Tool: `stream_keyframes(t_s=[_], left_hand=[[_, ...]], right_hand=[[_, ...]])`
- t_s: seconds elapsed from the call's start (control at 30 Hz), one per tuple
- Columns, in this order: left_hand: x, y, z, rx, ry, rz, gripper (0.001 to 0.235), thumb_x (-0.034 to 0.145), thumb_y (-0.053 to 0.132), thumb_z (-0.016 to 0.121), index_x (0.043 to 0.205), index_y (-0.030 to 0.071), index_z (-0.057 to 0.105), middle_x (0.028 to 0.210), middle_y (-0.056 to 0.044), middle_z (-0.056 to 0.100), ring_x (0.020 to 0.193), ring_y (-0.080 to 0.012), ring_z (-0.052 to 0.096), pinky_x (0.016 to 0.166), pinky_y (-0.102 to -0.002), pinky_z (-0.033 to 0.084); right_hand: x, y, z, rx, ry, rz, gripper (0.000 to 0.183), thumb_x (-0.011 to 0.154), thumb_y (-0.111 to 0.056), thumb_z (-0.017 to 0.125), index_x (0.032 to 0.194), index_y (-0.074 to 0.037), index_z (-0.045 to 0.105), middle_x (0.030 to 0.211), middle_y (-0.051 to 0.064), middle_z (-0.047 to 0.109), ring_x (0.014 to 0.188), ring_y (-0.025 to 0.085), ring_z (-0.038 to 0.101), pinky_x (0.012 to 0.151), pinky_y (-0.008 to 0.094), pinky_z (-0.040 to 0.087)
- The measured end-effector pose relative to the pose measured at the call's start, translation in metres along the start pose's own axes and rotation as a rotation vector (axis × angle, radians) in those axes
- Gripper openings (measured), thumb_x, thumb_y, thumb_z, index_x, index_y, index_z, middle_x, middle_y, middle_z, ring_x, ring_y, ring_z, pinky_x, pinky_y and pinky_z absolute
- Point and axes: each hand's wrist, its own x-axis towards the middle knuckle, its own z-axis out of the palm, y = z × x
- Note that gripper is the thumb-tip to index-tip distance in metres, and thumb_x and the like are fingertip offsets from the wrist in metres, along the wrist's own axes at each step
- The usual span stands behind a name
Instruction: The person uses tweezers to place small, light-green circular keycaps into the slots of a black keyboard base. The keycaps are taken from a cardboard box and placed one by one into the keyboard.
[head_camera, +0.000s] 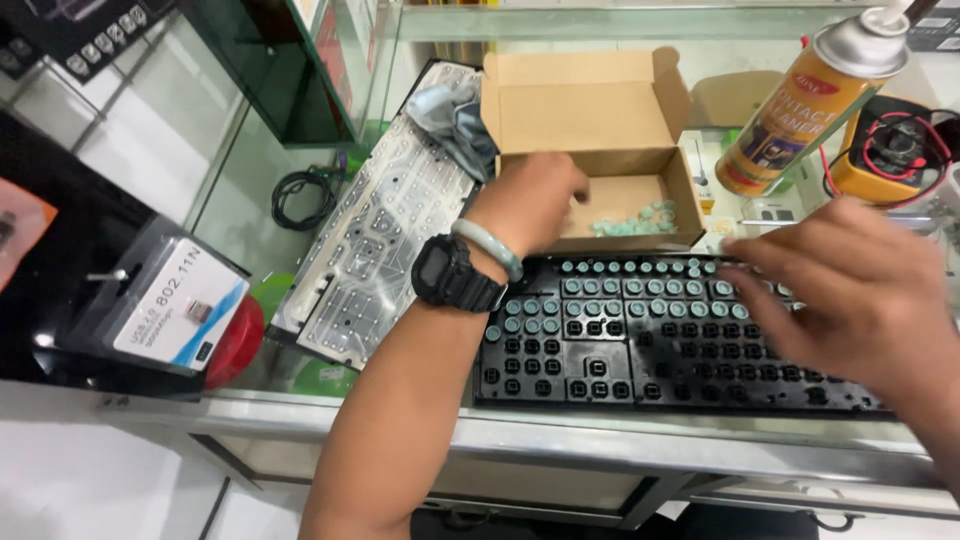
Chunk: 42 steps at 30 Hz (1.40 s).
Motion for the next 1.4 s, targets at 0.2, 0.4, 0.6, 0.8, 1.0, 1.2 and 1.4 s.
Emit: stream_keyframes(t_s=[0.2,0.4,0.6,0.8,1.0,1.2,1.4], left_hand=[[0.009,-0.006,0.016,-0.154,-0.066,0.128,0.021,0.090,0.012,0.074,0.110,0.010,0.080,0.115,-0.006,0.078,0.106,-0.0212,0.074,0.095,-0.036,0.059],[0.013,-0.011,0.016,-0.164,-0.089,0.040,0.031,0.086,0.016,0.077,0.115,0.009,0.078,0.115,-0.009,0.078,0.108,-0.0227,0.073,0.099,-0.037,0.056],[0.024,-0.002,0.020,-0.128,-0.137,0.091,0.030,0.093,0.017,0.070,0.122,0.011,0.075,0.120,-0.006,0.074,0.110,-0.0232,0.070,0.094,-0.038,0.055],[0.036,-0.003,0.035,-0.068,-0.157,0.068,0.024,0.091,0.011,0.072,0.114,0.009,0.079,0.112,-0.008,0.074,0.107,-0.0238,0.070,0.096,-0.038,0.056],[0.032,0.002,0.029,-0.067,-0.147,-0.002,0.015,0.094,0.013,0.068,0.102,0.009,0.081,0.107,-0.009,0.075,0.102,-0.0252,0.069,0.088,-0.040,0.056],[0.021,0.000,0.019,-0.084,0.010,0.019,0.015,0.092,0.017,0.069,0.095,0.008,0.080,0.099,-0.009,0.078,0.097,-0.0250,0.072,0.085,-0.040,0.057],[0.013,0.000,0.013,-0.201,0.019,0.012,0.008,0.089,0.014,0.075,0.090,0.007,0.079,0.095,-0.007,0.079,0.086,-0.0171,0.075,0.081,-0.029,0.063]], right_hand=[[-0.021,0.023,-0.003,0.087,0.042,0.195,0.010,0.099,0.003,0.078,0.108,0.008,0.076,0.096,0.016,0.070,0.077,0.031,0.059,0.079,0.041,0.048],[-0.020,0.011,-0.006,0.162,0.057,0.215,0.012,0.093,-0.004,0.075,0.103,0.003,0.076,0.086,0.013,0.069,0.068,0.029,0.053,0.068,0.036,0.044],[-0.020,0.013,-0.013,0.168,0.112,0.239,0.012,0.093,-0.004,0.077,0.101,0.004,0.076,0.084,0.013,0.068,0.067,0.029,0.052,0.067,0.037,0.043],[-0.025,0.017,-0.007,0.158,0.091,0.280,0.011,0.095,-0.006,0.078,0.104,-0.001,0.076,0.088,0.008,0.069,0.071,0.026,0.055,0.070,0.034,0.044],[-0.026,0.019,-0.005,0.152,0.093,0.255,0.010,0.095,-0.005,0.078,0.103,0.000,0.077,0.087,0.010,0.068,0.071,0.027,0.055,0.069,0.035,0.044],[-0.031,0.024,0.001,0.134,0.059,0.304,0.011,0.096,-0.009,0.080,0.105,-0.002,0.077,0.089,0.007,0.069,0.075,0.027,0.058,0.073,0.036,0.047],[-0.032,0.026,0.007,0.153,0.038,0.298,0.010,0.097,-0.007,0.082,0.103,-0.001,0.078,0.091,0.009,0.072,0.077,0.026,0.061,0.075,0.037,0.048]])
